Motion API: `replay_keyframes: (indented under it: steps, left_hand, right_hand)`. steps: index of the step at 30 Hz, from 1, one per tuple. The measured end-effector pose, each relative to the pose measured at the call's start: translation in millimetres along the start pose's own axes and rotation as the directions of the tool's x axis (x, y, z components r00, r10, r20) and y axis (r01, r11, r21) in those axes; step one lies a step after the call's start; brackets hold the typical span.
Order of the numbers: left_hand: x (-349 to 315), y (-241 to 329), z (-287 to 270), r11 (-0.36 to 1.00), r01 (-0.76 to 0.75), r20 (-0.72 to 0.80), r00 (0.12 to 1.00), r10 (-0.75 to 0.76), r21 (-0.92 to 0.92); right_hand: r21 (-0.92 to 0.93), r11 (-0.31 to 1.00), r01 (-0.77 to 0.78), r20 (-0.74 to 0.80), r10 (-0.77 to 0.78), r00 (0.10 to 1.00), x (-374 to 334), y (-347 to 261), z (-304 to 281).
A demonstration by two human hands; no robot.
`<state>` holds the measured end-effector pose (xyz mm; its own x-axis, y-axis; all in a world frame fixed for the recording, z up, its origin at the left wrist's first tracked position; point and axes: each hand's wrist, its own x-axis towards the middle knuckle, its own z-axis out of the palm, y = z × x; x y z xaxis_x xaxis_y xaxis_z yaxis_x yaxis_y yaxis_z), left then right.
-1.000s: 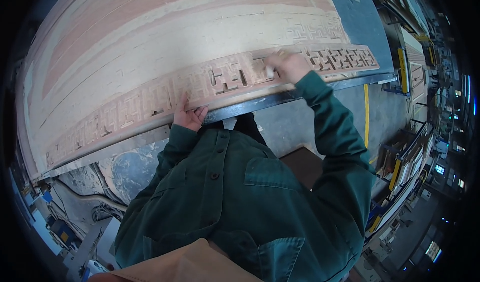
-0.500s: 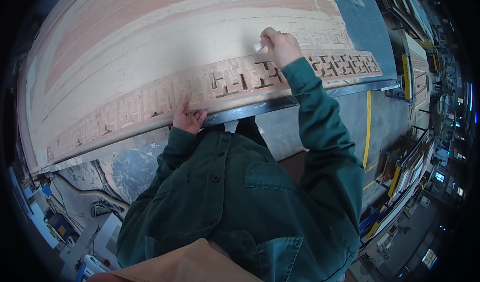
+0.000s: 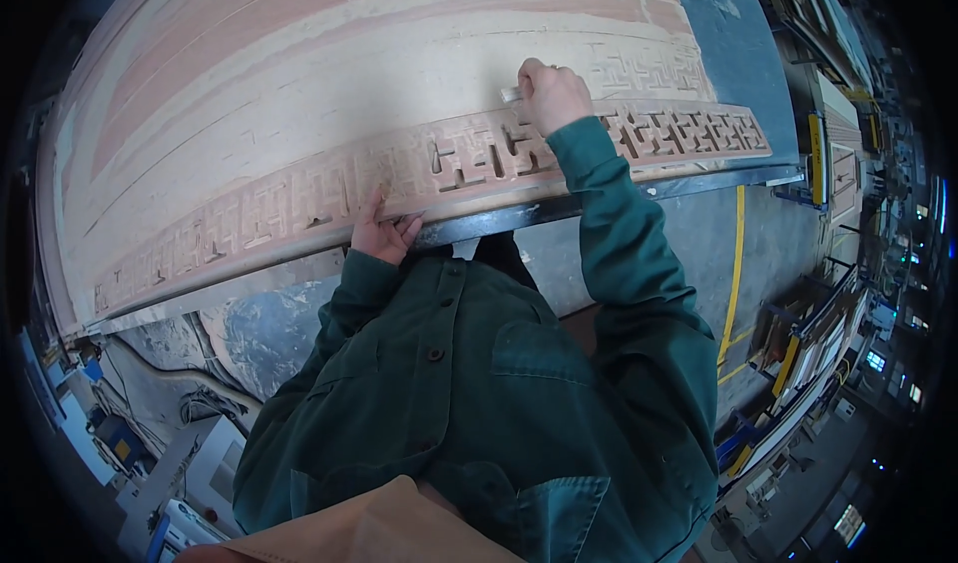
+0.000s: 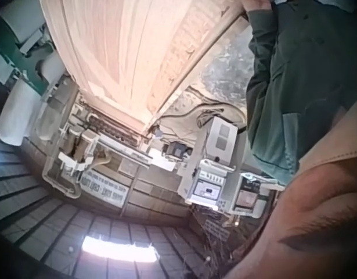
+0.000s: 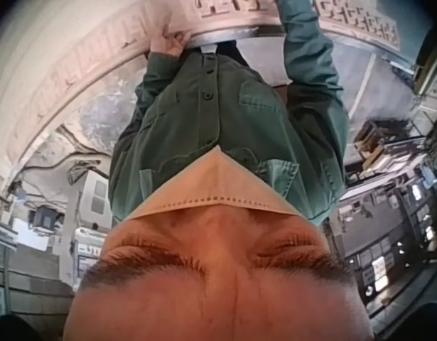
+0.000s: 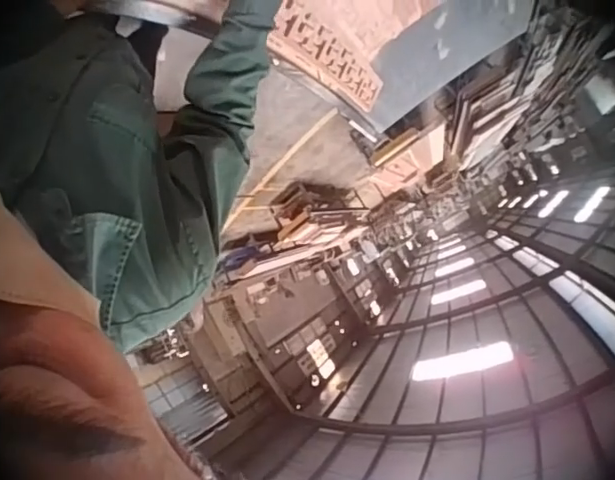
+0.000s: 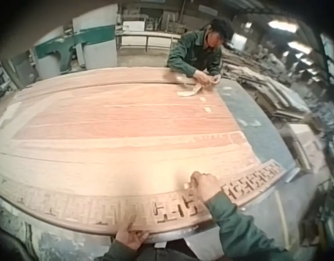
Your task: Inspecting and marking intricate wooden panels with a marker on a factory workbench.
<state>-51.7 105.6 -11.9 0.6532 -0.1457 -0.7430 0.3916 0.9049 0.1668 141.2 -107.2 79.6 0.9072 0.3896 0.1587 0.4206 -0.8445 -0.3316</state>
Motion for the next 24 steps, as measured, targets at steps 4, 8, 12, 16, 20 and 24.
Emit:
replay_keyframes:
  steps: [4, 8, 12, 16, 20, 24]
  left_hand:
    - [-2, -2, 5, 1.000, -0.015, -0.011, 1.000, 0.015, 0.010]
    - [-4, 0, 5, 1.000, -0.022, -0.024, 0.999, 0.022, 0.017]
    - [-4, 0, 6, 1.000, -0.002, 0.008, 1.000, 0.002, -0.011]
    - [-10, -2, 5, 1.000, 0.014, -0.001, 1.000, -0.014, -0.017]
    - [-2, -1, -2, 1.000, -0.010, 0.041, 0.999, 0.011, -0.013]
    - [-9, 0, -1, 0.998, -0.061, 0.051, 0.997, 0.061, -0.004]
  right_hand:
    - [0.049, 0.996, -0.074, 0.100, 0.069, 0.993, -5, -12, 17]
    - [0.103, 0.994, -0.020, 0.058, 0.014, 0.998, 5, -30, 19]
    - [0.003, 0.994, 0.110, 0.089, -0.110, 0.990, -8, -36, 57]
    - [0.046, 0.930, 0.364, 0.235, -0.364, 0.901, -1, -12, 59]
    - [0.157, 0.895, 0.419, 0.213, -0.445, 0.870, 24, -22, 13]
    - [0.172, 0.853, 0.493, 0.097, -0.513, 0.853, 37, -25, -8]
